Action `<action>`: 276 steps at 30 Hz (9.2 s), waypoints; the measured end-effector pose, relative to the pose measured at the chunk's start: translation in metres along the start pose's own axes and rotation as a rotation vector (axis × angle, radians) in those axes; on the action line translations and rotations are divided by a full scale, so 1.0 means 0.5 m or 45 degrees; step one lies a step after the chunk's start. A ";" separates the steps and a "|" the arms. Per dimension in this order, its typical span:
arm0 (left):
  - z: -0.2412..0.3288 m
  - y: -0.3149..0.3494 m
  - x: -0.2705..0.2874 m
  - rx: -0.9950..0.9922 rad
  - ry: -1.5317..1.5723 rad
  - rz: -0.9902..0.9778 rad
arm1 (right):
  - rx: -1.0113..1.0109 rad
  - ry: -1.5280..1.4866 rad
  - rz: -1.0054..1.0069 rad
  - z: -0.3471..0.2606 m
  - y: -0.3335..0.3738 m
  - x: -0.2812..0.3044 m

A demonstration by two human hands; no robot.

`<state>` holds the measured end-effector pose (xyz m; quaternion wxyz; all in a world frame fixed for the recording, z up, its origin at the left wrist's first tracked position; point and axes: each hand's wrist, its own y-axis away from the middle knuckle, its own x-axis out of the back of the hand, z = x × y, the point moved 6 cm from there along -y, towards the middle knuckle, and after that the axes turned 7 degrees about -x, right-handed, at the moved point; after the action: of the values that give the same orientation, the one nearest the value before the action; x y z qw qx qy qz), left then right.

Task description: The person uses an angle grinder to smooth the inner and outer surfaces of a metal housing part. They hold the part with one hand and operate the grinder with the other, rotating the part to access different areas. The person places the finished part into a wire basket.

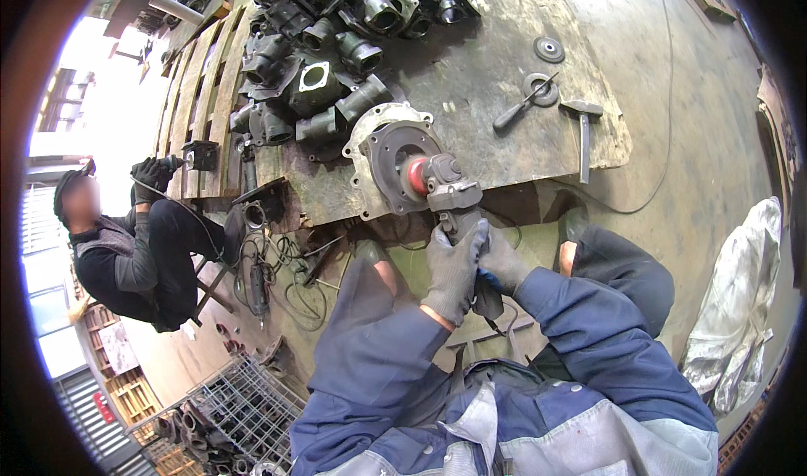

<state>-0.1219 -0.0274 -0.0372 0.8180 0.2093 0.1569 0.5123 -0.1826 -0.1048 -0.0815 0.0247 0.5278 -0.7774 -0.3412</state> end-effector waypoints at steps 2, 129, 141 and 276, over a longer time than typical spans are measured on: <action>0.009 0.017 0.002 -0.036 0.096 -0.032 | -0.024 0.111 0.050 0.009 0.009 -0.001; -0.096 0.010 -0.011 -0.010 -0.087 -0.110 | -0.141 -0.172 0.047 0.093 0.063 0.021; -0.073 -0.083 -0.031 -0.033 -0.040 -0.177 | -0.057 -0.340 0.086 0.070 -0.028 0.047; 0.062 -0.038 0.028 -0.110 0.192 0.019 | 0.105 0.044 -0.080 -0.050 -0.041 -0.036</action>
<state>-0.0868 -0.0275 -0.0207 0.8082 0.1359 0.1944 0.5391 -0.1482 -0.1065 -0.0681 0.0057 0.5583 -0.7734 -0.3002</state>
